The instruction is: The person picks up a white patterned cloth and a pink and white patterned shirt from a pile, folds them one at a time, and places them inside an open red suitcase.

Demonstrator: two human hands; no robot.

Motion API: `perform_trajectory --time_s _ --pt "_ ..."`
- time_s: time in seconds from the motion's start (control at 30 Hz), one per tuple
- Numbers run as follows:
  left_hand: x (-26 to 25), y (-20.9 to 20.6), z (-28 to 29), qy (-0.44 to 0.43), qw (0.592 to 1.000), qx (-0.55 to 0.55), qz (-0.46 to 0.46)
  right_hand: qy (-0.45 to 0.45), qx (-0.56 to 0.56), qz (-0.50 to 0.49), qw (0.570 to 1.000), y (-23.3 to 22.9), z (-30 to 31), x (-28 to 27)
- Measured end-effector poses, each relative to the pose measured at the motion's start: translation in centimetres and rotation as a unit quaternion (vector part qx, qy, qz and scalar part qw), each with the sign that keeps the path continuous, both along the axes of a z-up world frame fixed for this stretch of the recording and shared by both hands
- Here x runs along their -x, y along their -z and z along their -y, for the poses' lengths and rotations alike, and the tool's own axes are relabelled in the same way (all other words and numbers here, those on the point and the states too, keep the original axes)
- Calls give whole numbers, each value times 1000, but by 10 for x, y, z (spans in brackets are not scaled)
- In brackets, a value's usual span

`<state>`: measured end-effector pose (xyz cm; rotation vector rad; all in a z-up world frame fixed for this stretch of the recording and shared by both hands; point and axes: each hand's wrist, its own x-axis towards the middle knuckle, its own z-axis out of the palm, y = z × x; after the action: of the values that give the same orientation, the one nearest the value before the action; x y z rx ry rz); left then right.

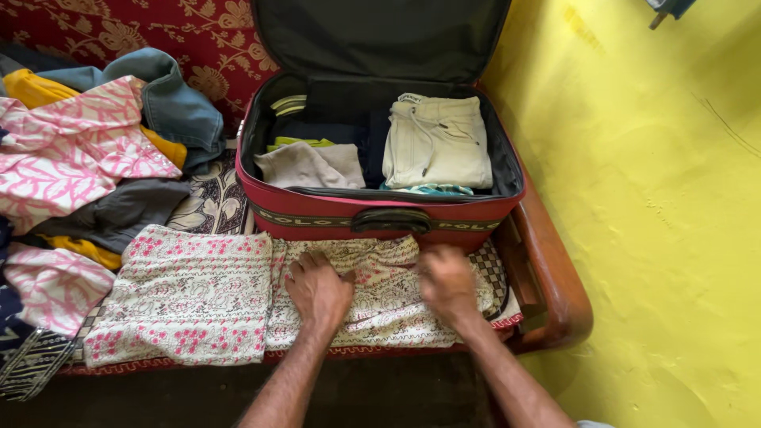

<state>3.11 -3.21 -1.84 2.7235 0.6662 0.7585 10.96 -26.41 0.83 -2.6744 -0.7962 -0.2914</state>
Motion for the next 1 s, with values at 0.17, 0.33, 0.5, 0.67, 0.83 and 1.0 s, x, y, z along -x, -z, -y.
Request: perform_trajectory --time_s 0.17,0.33,0.5,0.67,0.83,1.0 --pt "-2 13 -25 -1 901 370 -228 -47 -186 -166 967 -13 -24 22" --pt "13 1 -70 -42 878 398 -264 52 -34 -116 991 -12 -8 27" --pt "17 -6 -54 -21 971 152 -182 52 54 -103 992 -15 -2 23" --pt "11 1 -42 44 960 187 -205 91 48 -82 991 -13 -15 26" --pt "-6 17 -37 111 712 693 -16 10 0 -118 993 -5 -22 31" --pt "-7 12 -36 49 787 613 -43 18 5 -120 993 -6 -20 31"
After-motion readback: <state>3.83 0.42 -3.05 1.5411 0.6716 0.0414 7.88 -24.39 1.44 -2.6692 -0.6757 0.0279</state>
